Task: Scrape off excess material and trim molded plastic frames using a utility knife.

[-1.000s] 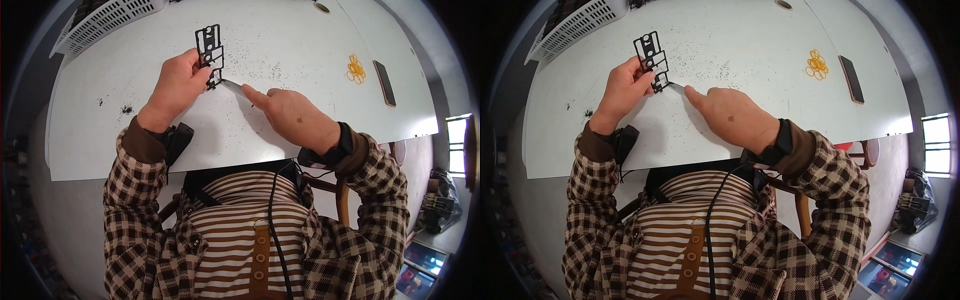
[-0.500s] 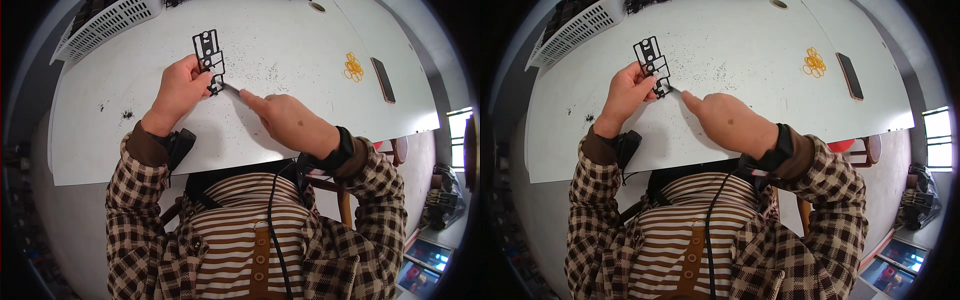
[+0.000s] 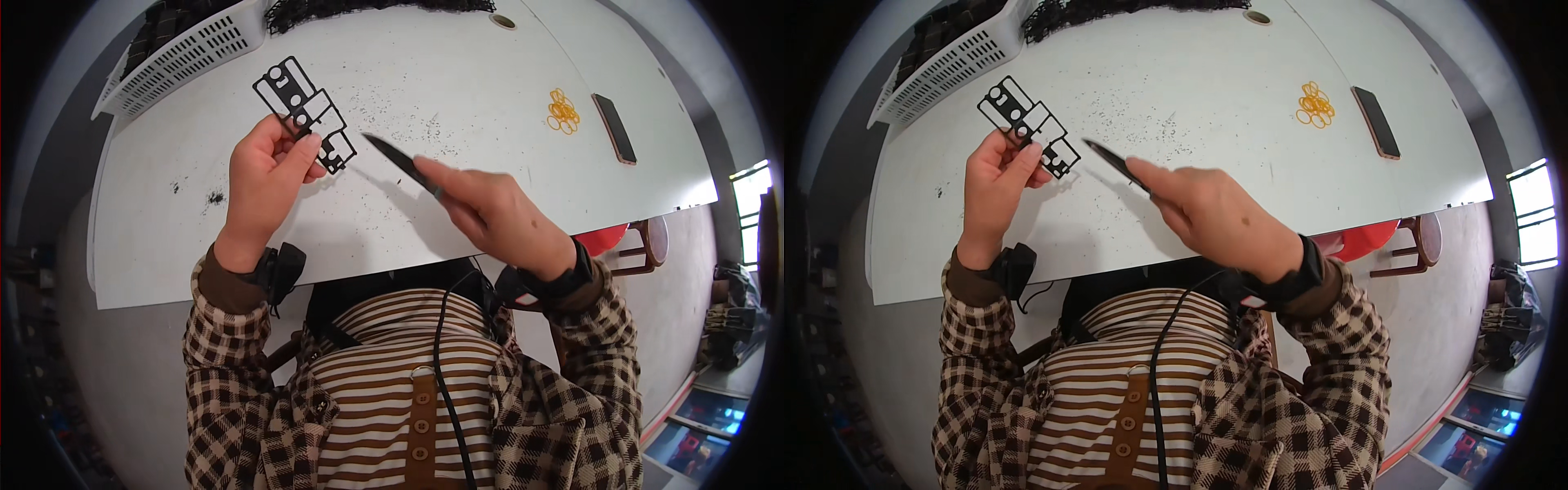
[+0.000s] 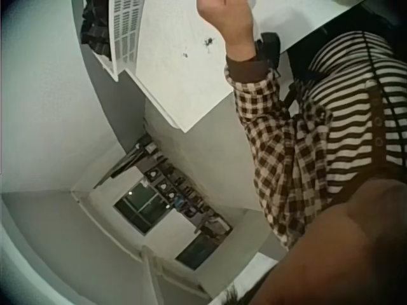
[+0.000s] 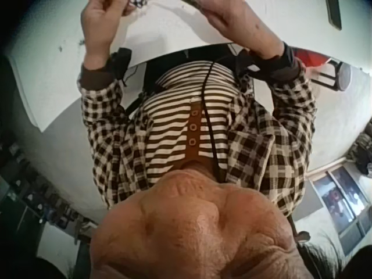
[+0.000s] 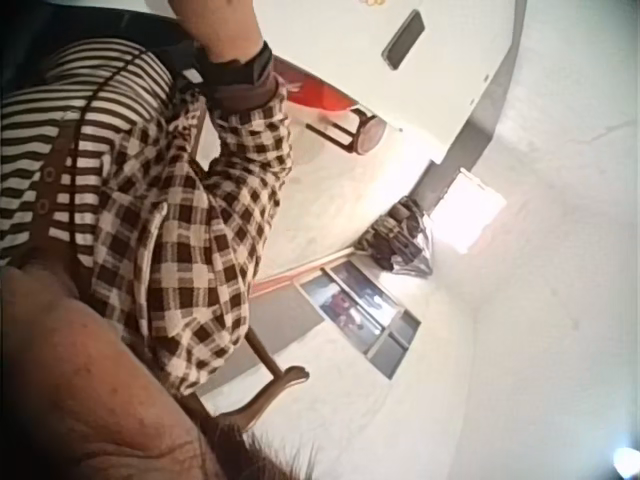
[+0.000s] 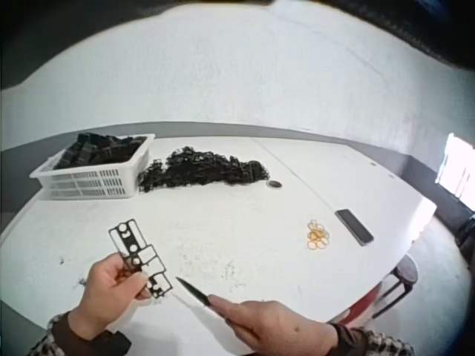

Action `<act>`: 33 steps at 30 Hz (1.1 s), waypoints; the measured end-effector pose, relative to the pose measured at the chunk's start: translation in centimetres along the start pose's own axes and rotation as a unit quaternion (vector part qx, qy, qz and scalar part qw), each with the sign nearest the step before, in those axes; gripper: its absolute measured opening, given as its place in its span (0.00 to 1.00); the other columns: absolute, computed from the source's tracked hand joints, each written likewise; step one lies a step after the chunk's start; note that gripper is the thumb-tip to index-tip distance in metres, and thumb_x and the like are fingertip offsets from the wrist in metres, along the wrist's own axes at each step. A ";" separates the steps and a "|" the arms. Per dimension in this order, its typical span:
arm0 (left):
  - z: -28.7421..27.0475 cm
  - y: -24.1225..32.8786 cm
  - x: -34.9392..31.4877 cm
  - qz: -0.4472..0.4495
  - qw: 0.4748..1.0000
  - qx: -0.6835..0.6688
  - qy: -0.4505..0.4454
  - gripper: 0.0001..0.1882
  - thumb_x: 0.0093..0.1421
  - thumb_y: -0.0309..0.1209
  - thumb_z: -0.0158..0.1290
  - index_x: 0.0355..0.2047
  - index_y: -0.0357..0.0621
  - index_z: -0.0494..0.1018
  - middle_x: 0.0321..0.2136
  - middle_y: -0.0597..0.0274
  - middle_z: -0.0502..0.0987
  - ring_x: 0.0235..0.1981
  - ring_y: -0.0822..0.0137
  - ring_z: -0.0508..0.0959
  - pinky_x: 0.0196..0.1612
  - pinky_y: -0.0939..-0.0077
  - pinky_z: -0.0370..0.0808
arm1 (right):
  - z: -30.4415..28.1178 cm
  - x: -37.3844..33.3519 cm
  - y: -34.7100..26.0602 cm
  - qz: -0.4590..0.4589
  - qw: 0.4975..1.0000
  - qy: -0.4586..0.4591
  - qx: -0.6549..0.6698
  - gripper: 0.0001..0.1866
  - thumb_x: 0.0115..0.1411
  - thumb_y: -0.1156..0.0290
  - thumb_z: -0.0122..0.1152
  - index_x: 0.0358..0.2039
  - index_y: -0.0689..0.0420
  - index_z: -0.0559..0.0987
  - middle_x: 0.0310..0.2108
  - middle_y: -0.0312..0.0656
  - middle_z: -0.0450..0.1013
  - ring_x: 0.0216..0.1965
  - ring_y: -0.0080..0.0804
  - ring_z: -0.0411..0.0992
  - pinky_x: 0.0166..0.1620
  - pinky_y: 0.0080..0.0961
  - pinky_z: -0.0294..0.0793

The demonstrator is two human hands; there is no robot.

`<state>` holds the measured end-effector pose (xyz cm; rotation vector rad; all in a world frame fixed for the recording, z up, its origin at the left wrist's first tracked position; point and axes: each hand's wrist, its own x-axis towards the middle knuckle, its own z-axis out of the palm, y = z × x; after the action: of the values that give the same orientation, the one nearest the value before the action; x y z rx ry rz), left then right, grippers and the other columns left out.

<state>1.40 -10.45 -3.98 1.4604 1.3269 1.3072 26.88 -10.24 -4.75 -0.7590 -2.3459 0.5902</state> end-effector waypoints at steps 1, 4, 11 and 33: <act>-0.1 0.3 -1.0 0.000 1.000 0.002 0.003 0.06 0.57 0.25 0.50 0.31 0.34 0.68 0.23 0.65 0.72 0.21 0.78 0.73 0.28 0.85 0.73 | 0.1 -0.9 -0.7 -0.003 1.000 0.000 0.002 0.29 0.49 0.84 0.51 0.54 0.57 0.65 0.20 0.46 0.67 0.20 0.39 0.67 0.24 0.29 0.66; -0.3 2.7 -4.3 0.030 0.999 -0.017 0.020 0.05 0.57 0.26 0.50 0.31 0.35 0.68 0.24 0.66 0.72 0.23 0.79 0.73 0.28 0.85 0.72 | -0.3 -3.5 -4.9 0.018 0.998 -0.040 -0.054 0.31 0.48 0.85 0.52 0.55 0.55 0.64 0.20 0.45 0.65 0.19 0.40 0.66 0.24 0.30 0.66; 0.3 8.3 -14.7 0.065 0.997 0.007 0.029 0.06 0.57 0.25 0.50 0.32 0.33 0.68 0.25 0.66 0.72 0.24 0.79 0.72 0.30 0.85 0.72 | -0.9 -8.5 -14.0 0.010 0.995 -0.067 -0.078 0.34 0.46 0.84 0.54 0.56 0.53 0.63 0.19 0.44 0.64 0.19 0.40 0.66 0.23 0.32 0.67; 8.6 9.4 -24.3 0.560 0.777 0.287 0.016 0.10 0.44 0.17 0.55 0.30 0.33 0.73 0.30 0.53 0.74 0.33 0.58 0.77 0.38 0.72 0.75 | -1.8 -15.3 -16.9 0.216 0.776 0.097 0.584 0.05 0.56 0.76 0.53 0.31 0.61 0.67 0.22 0.40 0.71 0.12 0.16 0.62 0.15 0.12 0.60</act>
<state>13.27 -35.05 -1.28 2.9405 0.8323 1.6525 31.89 -32.07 -0.04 -0.6459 -1.1575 1.8039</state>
